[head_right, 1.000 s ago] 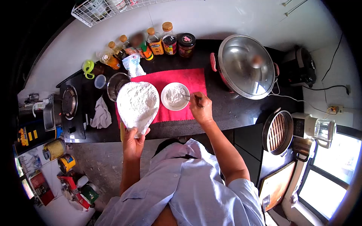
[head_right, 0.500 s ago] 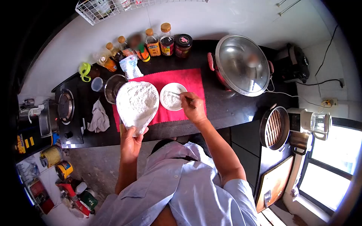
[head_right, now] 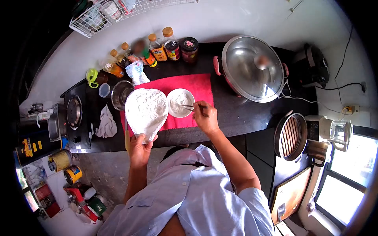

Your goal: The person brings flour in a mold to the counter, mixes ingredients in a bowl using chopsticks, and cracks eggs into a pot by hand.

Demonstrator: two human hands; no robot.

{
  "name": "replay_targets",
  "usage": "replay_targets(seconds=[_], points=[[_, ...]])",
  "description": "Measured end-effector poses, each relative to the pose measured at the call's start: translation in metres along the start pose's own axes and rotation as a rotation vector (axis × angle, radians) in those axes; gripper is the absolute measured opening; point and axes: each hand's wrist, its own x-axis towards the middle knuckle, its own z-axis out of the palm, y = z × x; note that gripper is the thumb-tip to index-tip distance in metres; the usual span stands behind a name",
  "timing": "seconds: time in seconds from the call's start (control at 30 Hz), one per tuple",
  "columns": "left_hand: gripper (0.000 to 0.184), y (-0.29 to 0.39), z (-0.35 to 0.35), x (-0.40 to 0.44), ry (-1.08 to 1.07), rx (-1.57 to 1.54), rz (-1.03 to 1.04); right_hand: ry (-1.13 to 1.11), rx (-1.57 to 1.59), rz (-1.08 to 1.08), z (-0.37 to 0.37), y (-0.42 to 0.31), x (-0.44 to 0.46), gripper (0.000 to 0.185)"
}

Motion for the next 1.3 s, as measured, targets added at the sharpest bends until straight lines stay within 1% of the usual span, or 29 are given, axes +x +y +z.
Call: replay_targets(seconds=[0.1, 0.23, 0.33, 0.37, 0.4, 0.47, 0.53, 0.57, 0.67, 0.7, 0.8, 0.9, 1.0, 1.13, 1.27, 1.3], points=[[0.040, -0.009, 0.003, 0.006, 0.033, 0.009, 0.020, 0.083, 0.073, -0.111, -0.007, -0.020, -0.016, 0.010], [0.037, -0.014, 0.001, 0.013, 0.025, 0.093, 0.014, 0.101, -0.018, -0.301, -0.019, -0.056, -0.042, 0.005], [0.034, -0.017, 0.003, 0.014, 0.053, 0.145, 0.020, 0.031, -0.085, -0.564, -0.016, -0.085, -0.054, 0.005], [0.033, -0.019, 0.004, 0.015, 0.057, 0.159, 0.023, -0.021, -0.065, -0.500, -0.010, -0.090, -0.060, 0.005], [0.032, -0.020, 0.006, 0.015, 0.058, 0.172, 0.027, -0.069, -0.019, -0.548, 0.000, -0.083, -0.060, 0.008], [0.031, -0.023, 0.008, 0.014, 0.076, 0.211, 0.055, -0.145, -0.037, -0.527, 0.015, -0.084, -0.062, 0.009], [0.031, -0.025, 0.013, 0.015, 0.078, 0.244, 0.078, -0.192, -0.068, -0.587, 0.031, -0.070, -0.060, 0.015], [0.030, -0.026, 0.015, 0.014, 0.076, 0.259, 0.084, -0.262, -0.100, -0.560, 0.034, -0.063, -0.060, 0.022], [0.029, -0.028, 0.019, 0.014, 0.087, 0.261, 0.098, -0.284, -0.230, -0.665, 0.036, -0.048, -0.058, 0.029], [0.029, -0.028, 0.020, 0.013, 0.096, 0.254, 0.102, -0.291, -0.286, -0.677, 0.034, -0.046, -0.059, 0.035], [0.028, -0.027, 0.023, 0.011, 0.112, 0.267, 0.107, -0.267, -0.335, -0.721, 0.025, -0.044, -0.063, 0.037], [0.027, -0.027, 0.020, 0.013, 0.122, 0.292, 0.145, -0.215, -0.367, -0.752, 0.018, -0.043, -0.067, 0.040], [0.035, -0.025, 0.012, 0.017, 0.129, 0.320, 0.120, -0.178, -0.362, -0.735, 0.008, -0.050, -0.067, 0.038], [0.035, -0.022, 0.008, 0.017, 0.140, 0.314, 0.097, -0.109, -0.299, -0.671, -0.001, -0.053, -0.066, 0.039], [0.036, -0.019, 0.004, 0.017, 0.146, 0.290, 0.093, 0.015, -0.246, -0.473, -0.009, -0.047, -0.059, 0.026], [0.036, -0.016, 0.002, 0.017, 0.149, 0.285, 0.087, 0.066, -0.203, -0.416, -0.008, -0.047, -0.052, 0.014]])
